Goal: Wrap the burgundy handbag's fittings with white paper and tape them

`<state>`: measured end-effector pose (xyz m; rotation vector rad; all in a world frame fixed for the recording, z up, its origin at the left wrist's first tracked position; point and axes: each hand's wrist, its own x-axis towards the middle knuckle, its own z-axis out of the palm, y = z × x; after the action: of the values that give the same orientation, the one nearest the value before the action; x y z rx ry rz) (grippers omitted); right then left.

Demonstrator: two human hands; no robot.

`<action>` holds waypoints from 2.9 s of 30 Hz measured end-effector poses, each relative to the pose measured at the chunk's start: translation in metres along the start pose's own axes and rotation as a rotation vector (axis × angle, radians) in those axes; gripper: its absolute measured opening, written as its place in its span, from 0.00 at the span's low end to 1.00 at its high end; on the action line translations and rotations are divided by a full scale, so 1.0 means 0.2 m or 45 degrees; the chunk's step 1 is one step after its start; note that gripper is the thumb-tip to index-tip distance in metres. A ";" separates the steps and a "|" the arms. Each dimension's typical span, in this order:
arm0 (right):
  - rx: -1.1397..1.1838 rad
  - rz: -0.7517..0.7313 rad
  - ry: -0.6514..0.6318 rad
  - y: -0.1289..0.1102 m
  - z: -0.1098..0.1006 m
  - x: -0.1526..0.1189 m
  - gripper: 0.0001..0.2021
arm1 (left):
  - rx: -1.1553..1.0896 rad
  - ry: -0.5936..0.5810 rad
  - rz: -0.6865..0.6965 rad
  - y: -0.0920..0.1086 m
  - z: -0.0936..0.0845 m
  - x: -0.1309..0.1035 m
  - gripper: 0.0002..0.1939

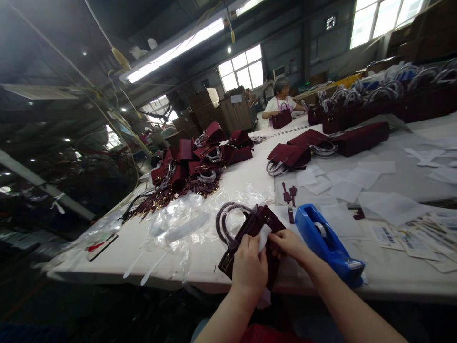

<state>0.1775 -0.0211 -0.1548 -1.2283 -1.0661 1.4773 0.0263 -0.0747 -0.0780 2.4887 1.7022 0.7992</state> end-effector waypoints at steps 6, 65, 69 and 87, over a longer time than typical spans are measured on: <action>-0.083 -0.011 0.091 -0.08 0.04 -0.04 0.24 | 0.070 -0.051 -0.029 0.02 0.01 0.00 0.12; 0.777 0.228 -0.449 0.01 0.33 -0.16 0.26 | 0.091 0.364 -0.156 -0.13 -0.06 -0.08 0.14; 0.685 0.240 -0.370 0.01 0.34 -0.17 0.29 | 0.107 0.317 -0.198 -0.08 -0.06 -0.08 0.15; 0.565 0.176 -0.257 -0.02 0.29 -0.17 0.21 | -0.122 0.358 -0.227 -0.05 -0.07 -0.09 0.12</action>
<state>0.1238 -0.0573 -0.1356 -0.8640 -0.7325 1.8543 0.0068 -0.0904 -0.0761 2.2085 1.8828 1.2259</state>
